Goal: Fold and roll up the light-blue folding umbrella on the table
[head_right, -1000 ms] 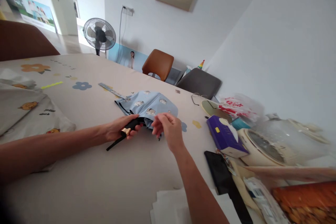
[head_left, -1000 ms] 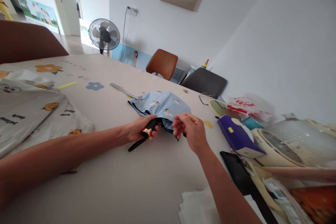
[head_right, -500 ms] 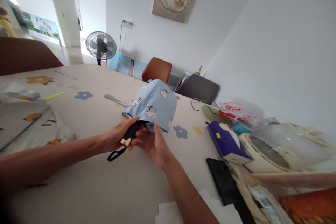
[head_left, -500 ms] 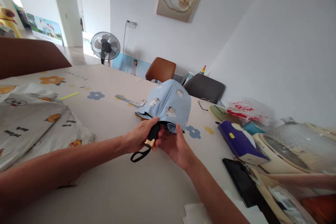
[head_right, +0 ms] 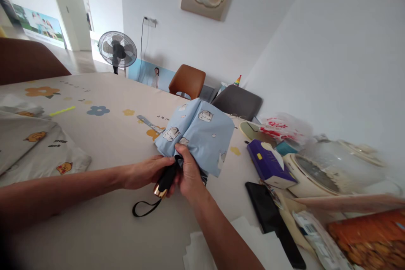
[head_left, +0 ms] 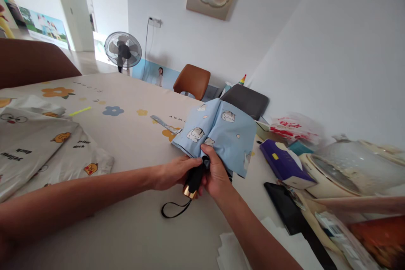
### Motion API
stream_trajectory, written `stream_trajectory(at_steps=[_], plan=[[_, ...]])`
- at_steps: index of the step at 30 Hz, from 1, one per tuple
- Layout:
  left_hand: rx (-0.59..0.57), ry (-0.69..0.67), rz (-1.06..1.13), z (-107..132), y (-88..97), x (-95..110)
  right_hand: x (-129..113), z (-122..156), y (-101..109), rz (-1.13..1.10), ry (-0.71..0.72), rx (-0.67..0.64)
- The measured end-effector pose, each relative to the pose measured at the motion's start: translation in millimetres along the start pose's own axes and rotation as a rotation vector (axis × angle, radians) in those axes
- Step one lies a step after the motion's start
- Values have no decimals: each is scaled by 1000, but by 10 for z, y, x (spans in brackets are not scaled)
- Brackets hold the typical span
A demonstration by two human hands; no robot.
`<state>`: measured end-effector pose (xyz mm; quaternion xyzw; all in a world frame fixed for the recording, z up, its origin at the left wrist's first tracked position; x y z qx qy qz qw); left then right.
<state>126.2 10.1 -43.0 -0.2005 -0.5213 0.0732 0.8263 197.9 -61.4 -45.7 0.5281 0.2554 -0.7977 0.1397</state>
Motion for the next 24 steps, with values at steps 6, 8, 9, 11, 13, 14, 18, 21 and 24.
stream_trajectory(at_steps=[6,8,9,11,13,14,18,21,24], plan=[[166,45,25,-23,86,56,13,-33,-3,-39,136,24],[235,48,28,-25,106,35,10,-27,-30,-116,222,14],[256,62,20,-27,111,21,13,-21,-39,-130,245,23],[267,103,-18,-34,108,-7,41,-5,-51,-98,208,33],[257,125,-36,-44,102,-25,69,11,-55,-39,133,24],[241,130,-29,-51,100,-33,76,15,-53,-16,107,18],[97,217,108,-89,99,-94,70,0,-27,86,26,-35],[-13,246,249,-118,139,-131,13,-15,-11,118,-19,-190],[-87,195,325,-152,218,-142,-173,39,28,194,66,-396]])
Point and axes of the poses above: each hand's wrist, its own z-axis away from the middle knuckle, its own y-axis out of the back of the hand, x = y × z, the point moved 3 cm from there along -z, towards the middle knuckle, and after that the axes turned 13 degrees about y, right-handed, at the moved point
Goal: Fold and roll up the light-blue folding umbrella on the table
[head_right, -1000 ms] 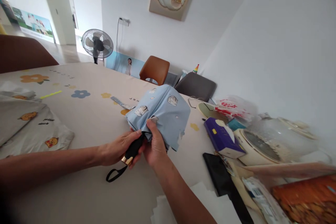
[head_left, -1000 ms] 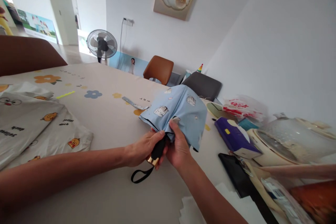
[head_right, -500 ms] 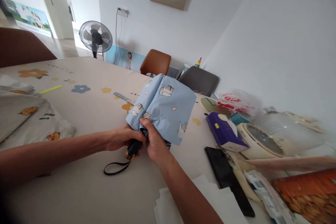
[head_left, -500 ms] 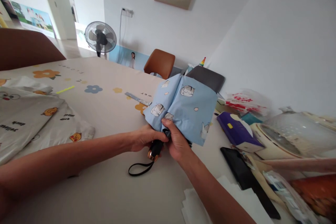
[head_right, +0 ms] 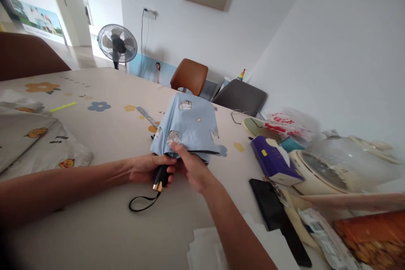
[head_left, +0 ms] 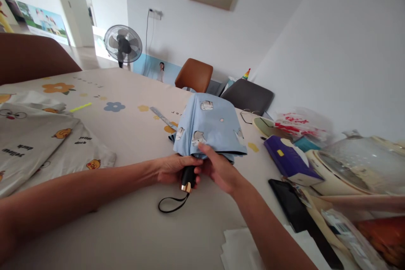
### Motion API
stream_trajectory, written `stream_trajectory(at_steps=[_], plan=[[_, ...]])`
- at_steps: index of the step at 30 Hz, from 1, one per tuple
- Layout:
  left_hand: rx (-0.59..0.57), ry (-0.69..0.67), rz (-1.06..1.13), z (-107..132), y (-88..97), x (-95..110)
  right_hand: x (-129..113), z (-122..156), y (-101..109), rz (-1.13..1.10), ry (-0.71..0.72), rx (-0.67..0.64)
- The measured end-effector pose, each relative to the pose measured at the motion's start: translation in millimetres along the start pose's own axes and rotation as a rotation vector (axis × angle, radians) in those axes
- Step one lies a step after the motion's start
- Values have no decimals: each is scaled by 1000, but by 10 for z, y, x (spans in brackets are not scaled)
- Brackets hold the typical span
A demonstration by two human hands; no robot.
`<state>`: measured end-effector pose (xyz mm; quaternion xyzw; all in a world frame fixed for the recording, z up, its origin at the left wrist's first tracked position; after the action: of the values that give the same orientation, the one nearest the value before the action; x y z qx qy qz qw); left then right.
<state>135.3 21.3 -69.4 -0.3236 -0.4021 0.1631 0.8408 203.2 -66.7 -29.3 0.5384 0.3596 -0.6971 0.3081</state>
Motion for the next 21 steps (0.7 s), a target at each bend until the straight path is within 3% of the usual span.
stream_trajectory(at_steps=[4,5,7,11,12,15,21], plan=[[-43,-32,44,-40,104,33,-330,207,123,370,-12,-296],[-34,-26,73,-49,122,37,-418,244,198,436,-17,-246],[-10,-16,131,-62,139,43,-586,275,381,500,32,-52],[10,-8,133,-69,111,34,-841,245,780,507,501,621],[9,-6,113,-70,98,26,-843,225,837,498,574,713],[20,-8,45,-71,57,-7,-727,96,858,425,536,629],[57,11,-3,-59,-8,-44,-484,21,618,237,347,395]])
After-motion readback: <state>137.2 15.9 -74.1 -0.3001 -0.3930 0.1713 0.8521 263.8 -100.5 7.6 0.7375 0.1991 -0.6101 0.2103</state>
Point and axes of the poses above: each hand's wrist, its own z-axis away from the middle knuckle, its own y-axis out of the back of the hand, x = y × z, the point moved 3 cm from there along -z, towards the middle knuckle, and after that the axes turned 13 degrees about y, right-handed, at the moved point
